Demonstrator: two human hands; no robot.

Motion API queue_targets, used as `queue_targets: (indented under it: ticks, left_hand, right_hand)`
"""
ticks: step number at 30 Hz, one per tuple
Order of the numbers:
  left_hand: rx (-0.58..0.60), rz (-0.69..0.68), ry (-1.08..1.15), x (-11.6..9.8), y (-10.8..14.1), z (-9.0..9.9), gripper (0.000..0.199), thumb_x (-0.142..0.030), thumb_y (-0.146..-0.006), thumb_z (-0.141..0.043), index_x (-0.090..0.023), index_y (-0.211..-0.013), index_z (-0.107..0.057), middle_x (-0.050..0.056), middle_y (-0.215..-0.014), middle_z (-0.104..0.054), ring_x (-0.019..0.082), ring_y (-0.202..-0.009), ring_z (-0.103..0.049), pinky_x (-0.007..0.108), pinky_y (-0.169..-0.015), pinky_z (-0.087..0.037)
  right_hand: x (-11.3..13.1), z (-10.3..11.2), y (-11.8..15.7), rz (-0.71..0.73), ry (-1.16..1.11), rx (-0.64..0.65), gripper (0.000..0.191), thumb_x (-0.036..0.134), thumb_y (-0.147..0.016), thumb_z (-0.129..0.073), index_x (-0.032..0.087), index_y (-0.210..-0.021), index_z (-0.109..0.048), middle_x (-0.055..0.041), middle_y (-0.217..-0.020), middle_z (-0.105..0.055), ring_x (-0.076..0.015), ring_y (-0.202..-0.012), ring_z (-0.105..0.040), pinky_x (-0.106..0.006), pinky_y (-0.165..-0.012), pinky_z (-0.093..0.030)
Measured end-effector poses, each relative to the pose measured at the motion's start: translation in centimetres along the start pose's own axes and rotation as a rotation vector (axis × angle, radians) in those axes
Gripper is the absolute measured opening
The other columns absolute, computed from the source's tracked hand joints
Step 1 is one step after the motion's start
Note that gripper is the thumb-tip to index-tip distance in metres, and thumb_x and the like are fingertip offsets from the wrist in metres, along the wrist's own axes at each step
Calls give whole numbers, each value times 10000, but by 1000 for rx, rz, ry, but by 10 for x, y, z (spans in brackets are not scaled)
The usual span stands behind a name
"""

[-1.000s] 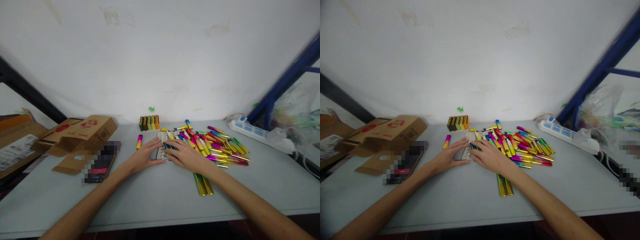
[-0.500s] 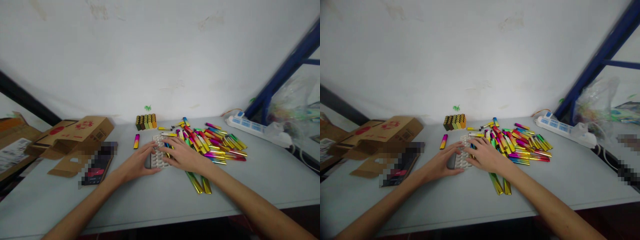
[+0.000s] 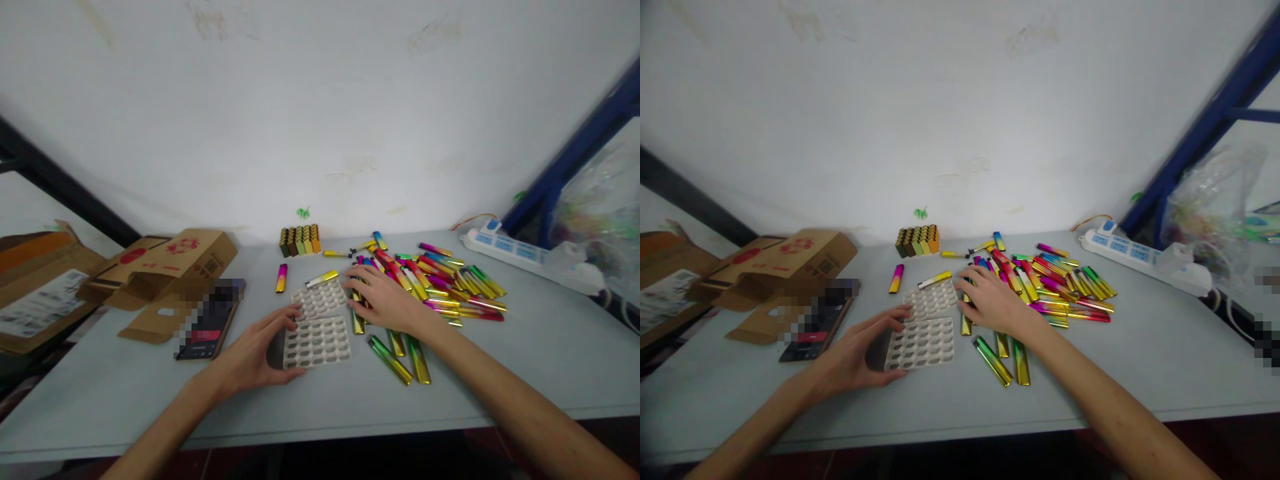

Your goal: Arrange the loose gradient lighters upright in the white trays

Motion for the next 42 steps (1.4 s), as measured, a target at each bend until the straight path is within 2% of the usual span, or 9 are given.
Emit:
queue_targets:
  ticks: [6, 9, 12, 15, 18, 22, 28, 36, 42]
  left_hand:
    - [2, -6, 37, -5, 6, 10, 499, -416, -760, -870, -228, -1115, -574, 166, -1359, -681, 320, -1361, -626, 499, -1144, -530]
    - [7, -13, 18, -7, 7, 10, 510, -419, -759, -874, -224, -1122, -574, 175, -1382, -674, 321, -1358, -629, 509, -1137, -539]
    - [14, -9, 0, -10, 10, 5, 485, -406, -768, -869, -225, -1116, -585, 174, -1430, -657, 318, -1392, -602, 514, -1157, -528]
    - [-14, -7, 13, -13, 17, -1, 284, -323, -842, -797, -224, -1030, -608, 155, -1455, -651, 296, -1423, -575, 489, -1175, -521]
    - [-73, -17, 25, -16, 23, -5, 244, -291, -885, -761, -226, -1081, -631, 146, -1447, -657, 273, -1397, -600, 465, -1156, -546]
    - [-135, -27, 16, -21, 26, -4, 321, -273, -857, -787, -247, -1139, -635, 126, -1383, -683, 290, -1398, -589, 489, -1140, -557]
    - [-119, -4, 26, -22, 24, 0, 351, -282, -820, -808, -250, -1134, -653, 120, -1339, -686, 297, -1329, -633, 474, -1105, -579]
    - [-66, 36, 55, -23, 23, 17, 353, -299, -827, -818, -250, -1155, -697, 109, -1359, -716, 292, -1289, -679, 466, -1093, -588]
    - [-71, 152, 310, -8, 19, 33, 366, -331, -799, -854, -231, -1123, -718, 128, -1312, -747, 307, -1249, -708, 460, -1094, -576]
  right_hand:
    - [-1, 3, -9, 1, 14, -18, 295, 351, -1022, -611, 157, -1229, -690, -179, -1335, -674, -332, -1317, -583, -559, -1138, -476]
    - [5, -6, -29, 61, 4, 22, 293, 303, -1054, -567, 151, -1274, -685, -159, -1352, -689, -291, -1343, -585, -498, -1174, -446]
    - [6, -21, -50, 102, 5, 113, 240, 205, -1044, -574, 156, -1230, -718, -143, -1243, -748, -260, -1203, -679, -451, -1093, -498]
    - [3, -31, -61, 77, -3, 162, 204, 193, -1025, -610, 142, -1167, -747, -134, -1089, -780, -249, -1028, -734, -393, -958, -548]
    - [-1, -31, -61, 46, -26, 138, 227, 201, -1025, -615, 139, -1204, -740, -139, -1106, -773, -245, -1003, -733, -363, -904, -556]
    - [-16, -20, -53, -32, -10, 50, 247, 243, -1054, -572, 146, -1212, -736, -137, -1133, -768, -253, -1052, -715, -380, -948, -540]
    - [-37, -14, -41, -72, 77, 54, 234, 251, -1040, -589, 149, -1155, -766, -139, -1044, -770, -279, -995, -704, -400, -904, -533]
    - [-36, -21, -42, -71, 124, 43, 232, 268, -1031, -617, 137, -1160, -757, -125, -1054, -776, -270, -1001, -674, -406, -958, -478]
    - [-29, -24, -51, -26, 110, -36, 212, 297, -1027, -639, 144, -1104, -763, -122, -1051, -785, -263, -1003, -652, -395, -948, -468]
Point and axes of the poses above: each hand's wrist, its own y-axis away from the middle knuckle, its own z-axis out of the back of the hand, x = y × z, the point moved 5 cm from there along -y, towards the middle knuckle
